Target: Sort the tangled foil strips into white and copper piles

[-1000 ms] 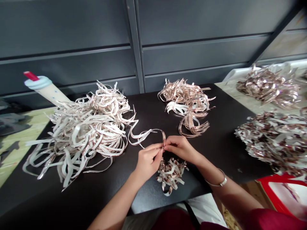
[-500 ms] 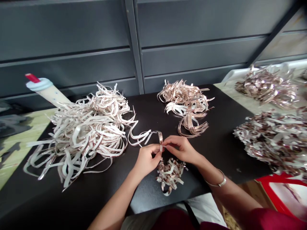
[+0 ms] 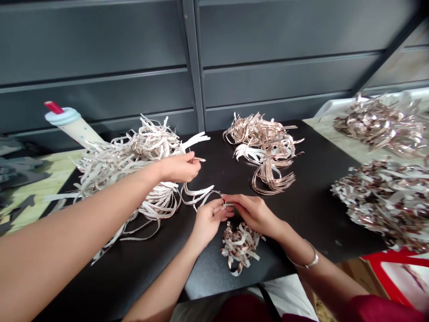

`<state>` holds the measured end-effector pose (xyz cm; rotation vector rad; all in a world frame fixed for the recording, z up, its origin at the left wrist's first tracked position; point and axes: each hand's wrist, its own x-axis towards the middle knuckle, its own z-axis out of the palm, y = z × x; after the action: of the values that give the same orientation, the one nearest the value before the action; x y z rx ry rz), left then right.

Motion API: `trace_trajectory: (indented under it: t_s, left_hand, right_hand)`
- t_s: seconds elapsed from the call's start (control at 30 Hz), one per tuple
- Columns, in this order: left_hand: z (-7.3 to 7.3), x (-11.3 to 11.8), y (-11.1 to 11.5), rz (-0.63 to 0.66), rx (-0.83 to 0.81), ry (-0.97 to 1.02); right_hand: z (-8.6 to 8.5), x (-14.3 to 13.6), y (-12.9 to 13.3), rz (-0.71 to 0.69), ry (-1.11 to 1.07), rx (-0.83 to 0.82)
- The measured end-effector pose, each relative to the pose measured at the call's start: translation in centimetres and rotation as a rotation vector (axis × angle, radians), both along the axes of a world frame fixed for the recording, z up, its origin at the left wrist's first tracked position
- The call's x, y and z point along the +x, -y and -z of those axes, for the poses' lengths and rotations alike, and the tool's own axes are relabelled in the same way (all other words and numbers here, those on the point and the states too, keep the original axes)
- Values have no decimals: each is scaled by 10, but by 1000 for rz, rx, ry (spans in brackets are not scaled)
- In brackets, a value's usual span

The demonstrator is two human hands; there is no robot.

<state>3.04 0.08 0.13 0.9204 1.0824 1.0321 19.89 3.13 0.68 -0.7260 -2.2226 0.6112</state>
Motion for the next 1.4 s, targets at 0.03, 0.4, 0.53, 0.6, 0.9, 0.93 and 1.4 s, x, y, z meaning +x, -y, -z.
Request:
trace_trajectory:
  t_s: [0.03, 0.4, 0.53, 0.6, 0.9, 0.93, 1.4]
  left_hand:
    - [0, 0, 0, 12, -5, -3]
    - [-5, -10, -5, 30, -109, 246]
    - [-9, -10, -3, 66, -148, 237]
    - [-9, -11, -3, 109, -142, 219]
    - [-14, -21, -4, 318, -127, 276]
    - [-14, -22, -4, 317, -124, 280]
    - [-6, -13, 2, 304, -39, 162]
  right_hand:
    - [0, 3, -1, -5, -6, -49]
    - [-17, -1, 8, -163, -66, -66]
    - [-21, 2, 7, -210, -49, -77]
    - [-24, 8, 5, -253, -46, -122]
    - [-16, 28, -1, -295, -383, -578]
    - [-15, 27, -2, -292, -432, -636]
    - [-6, -14, 2, 91, -185, -239]
